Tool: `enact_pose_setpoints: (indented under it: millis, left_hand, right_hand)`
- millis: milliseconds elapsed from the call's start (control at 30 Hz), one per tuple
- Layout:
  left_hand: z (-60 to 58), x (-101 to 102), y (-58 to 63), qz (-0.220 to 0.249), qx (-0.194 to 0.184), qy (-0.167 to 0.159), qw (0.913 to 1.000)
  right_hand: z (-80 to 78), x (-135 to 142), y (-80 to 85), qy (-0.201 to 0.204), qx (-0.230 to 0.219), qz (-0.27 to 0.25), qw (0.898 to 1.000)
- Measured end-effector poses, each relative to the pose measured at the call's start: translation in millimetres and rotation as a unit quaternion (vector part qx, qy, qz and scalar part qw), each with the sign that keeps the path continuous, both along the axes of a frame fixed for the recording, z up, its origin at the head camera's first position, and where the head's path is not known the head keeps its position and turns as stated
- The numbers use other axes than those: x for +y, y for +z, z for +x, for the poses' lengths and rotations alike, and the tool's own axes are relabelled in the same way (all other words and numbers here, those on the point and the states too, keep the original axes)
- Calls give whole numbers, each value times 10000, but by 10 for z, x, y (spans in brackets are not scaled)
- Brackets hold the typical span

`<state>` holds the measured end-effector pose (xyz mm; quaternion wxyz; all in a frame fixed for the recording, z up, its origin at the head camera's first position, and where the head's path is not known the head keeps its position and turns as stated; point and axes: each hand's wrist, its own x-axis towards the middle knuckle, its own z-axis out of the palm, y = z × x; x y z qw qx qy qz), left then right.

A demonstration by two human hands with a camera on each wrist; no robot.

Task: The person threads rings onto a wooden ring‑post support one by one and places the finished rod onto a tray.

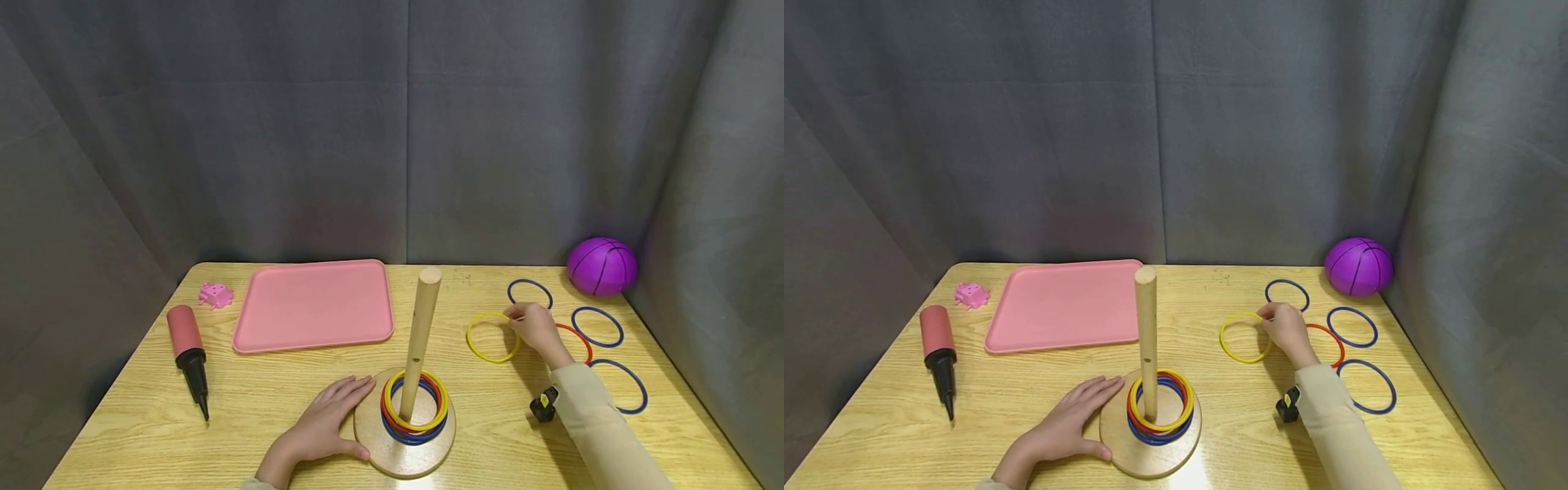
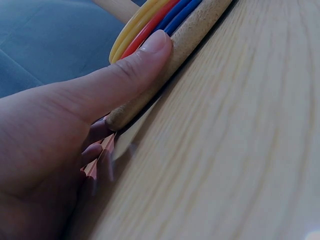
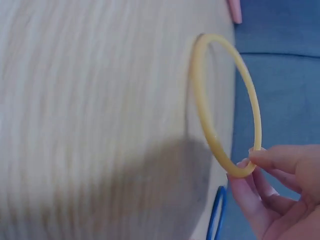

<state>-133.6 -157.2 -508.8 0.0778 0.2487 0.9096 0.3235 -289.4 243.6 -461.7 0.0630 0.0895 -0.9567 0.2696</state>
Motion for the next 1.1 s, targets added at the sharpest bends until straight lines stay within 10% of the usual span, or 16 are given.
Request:
enact_pose_setpoints:
  millis: [433, 933, 1100]
  left_hand:
    - [-4, -8, -24, -7, 21, 2, 10000]
    - [-2, -4, -9, -7, 61, -12, 10000]
    - [-5, -5, -21, -6, 82, -18, 10000]
  right_hand:
    - [156, -197, 448, 35, -937, -1920, 9769]
    - [474, -420, 1045, 790, -1258, -3589, 9215]
    - [575, -475, 1201, 1297, -1196, -4248, 8879]
